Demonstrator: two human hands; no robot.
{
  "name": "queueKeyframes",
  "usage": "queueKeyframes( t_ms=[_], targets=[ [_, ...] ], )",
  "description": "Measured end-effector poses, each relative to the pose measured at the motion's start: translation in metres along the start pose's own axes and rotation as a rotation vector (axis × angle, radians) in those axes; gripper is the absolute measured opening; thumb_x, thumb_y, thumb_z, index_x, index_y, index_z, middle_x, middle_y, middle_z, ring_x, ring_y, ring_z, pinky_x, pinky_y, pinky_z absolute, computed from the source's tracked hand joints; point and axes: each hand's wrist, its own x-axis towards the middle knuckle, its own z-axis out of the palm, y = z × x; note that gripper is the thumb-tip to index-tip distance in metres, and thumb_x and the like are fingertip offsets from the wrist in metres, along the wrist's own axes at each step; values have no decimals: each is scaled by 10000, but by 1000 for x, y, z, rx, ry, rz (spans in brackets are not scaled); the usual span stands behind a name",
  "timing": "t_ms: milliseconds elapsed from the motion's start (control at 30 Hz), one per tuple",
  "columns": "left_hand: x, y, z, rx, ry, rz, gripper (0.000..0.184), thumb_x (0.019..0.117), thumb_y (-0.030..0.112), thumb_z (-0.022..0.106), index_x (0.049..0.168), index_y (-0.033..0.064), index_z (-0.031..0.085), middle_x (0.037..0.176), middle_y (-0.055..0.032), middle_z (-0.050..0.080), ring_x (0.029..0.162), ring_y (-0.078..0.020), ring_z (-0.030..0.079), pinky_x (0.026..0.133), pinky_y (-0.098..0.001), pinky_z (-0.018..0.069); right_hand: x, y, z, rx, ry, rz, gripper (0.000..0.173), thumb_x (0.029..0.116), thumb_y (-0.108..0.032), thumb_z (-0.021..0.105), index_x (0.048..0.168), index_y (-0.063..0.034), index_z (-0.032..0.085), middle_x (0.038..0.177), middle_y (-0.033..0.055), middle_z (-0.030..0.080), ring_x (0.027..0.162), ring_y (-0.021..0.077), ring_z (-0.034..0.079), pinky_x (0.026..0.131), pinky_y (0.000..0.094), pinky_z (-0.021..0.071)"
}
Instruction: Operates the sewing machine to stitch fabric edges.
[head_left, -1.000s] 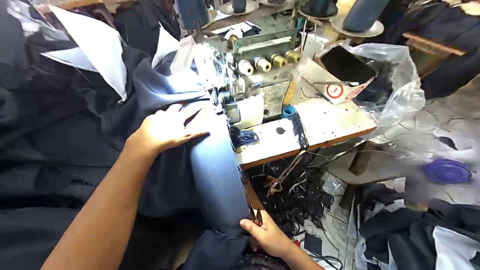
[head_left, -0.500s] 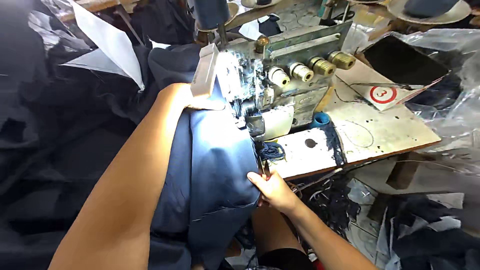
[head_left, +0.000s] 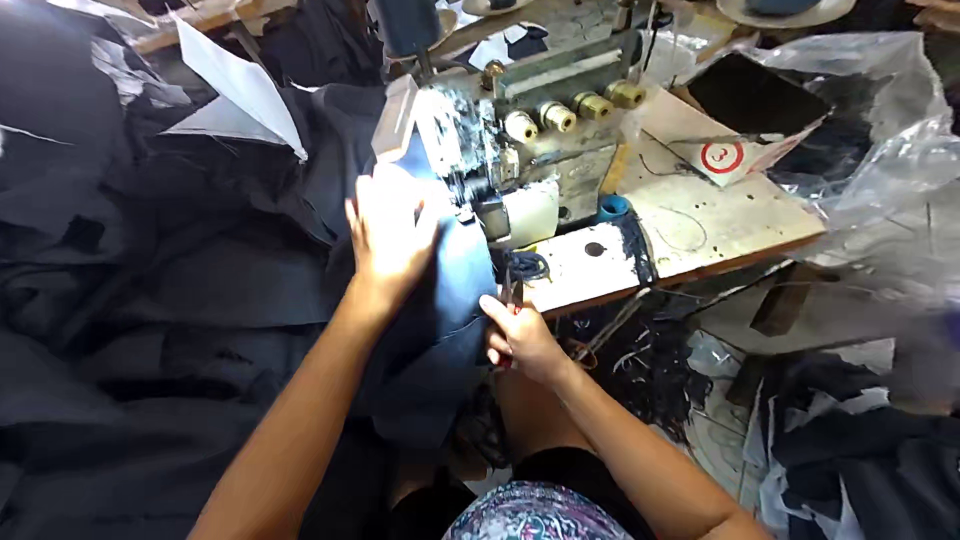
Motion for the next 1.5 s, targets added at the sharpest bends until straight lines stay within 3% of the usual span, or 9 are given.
queueKeyframes(
  t_ms=[133,267,567,733,867,1033,1133,1300,1500],
  targets=[
    [-175,53,1,-261,-213,69,470,855,595,702,863,127,746,1195,-125,678,1206,-365,582,983,-629,439,-83,61,-17,15,-19,110,128,1003,-146,514,887,-160,567,538,-112,491,425,8,459,436,193,443],
    [-286,80,3,-297,-174,80,123,865,227,705,874,104,712,975,-76,744,946,-231,727,964,-506,536,-144,90,-35,-1,17,166,36,965,-124,599,978,-158,597,601,-114,545,447,1,481,445,186,455],
    [-317,127,-27,-470,-118,255,171,985,98,613,1073,118,758,902,-49,718,855,-162,667,783,-251,537,-191,66,-30,-173,5,-24,175,1019,-59,455,994,-126,614,792,-153,623,702,-81,595,660,137,525],
    [-311,132,-26,-358,-191,329,207,958,58,585,1025,97,777,828,-51,688,736,-185,631,665,-273,520,-197,58,-35,-255,-56,11,194,1060,-242,475,926,-148,579,658,-158,515,514,-82,461,487,121,424],
    [-277,114,-34,-511,-385,361,190,972,238,632,993,121,780,860,-32,724,767,-153,708,676,-299,597,-199,62,-45,-350,-100,-34,139,1013,-147,574,945,-57,655,718,-97,609,586,-59,560,544,138,489],
    [-100,35,-52,-133,-379,146,463,1068,358,476,1423,82,589,1414,-188,597,1296,-408,573,1024,-642,459,-183,58,-41,-309,-118,26,117,1007,-143,565,929,-100,642,699,-110,610,553,-46,560,508,155,494],
    [-15,-18,-45,67,-521,28,621,1076,558,344,1548,173,466,1440,-224,575,1298,-491,554,997,-753,406,-158,54,-39,-260,-82,65,104,995,-155,554,926,-130,627,667,-108,604,498,-25,542,466,172,486],
    [40,-46,-29,-39,-766,-70,1151,797,596,809,1610,9,244,1630,-282,283,1509,-424,304,1206,-597,269,-104,51,-45,-242,-78,64,96,999,-157,545,920,-140,598,645,-106,576,457,-13,504,441,175,466],
    [80,-68,-9,40,-824,-78,1216,842,513,808,1620,-42,56,1673,-319,62,1554,-437,175,1231,-561,216,-46,31,-40,-282,-52,13,110,998,-137,552,889,-144,563,621,-106,530,442,-12,485,432,170,460]
  ],
)
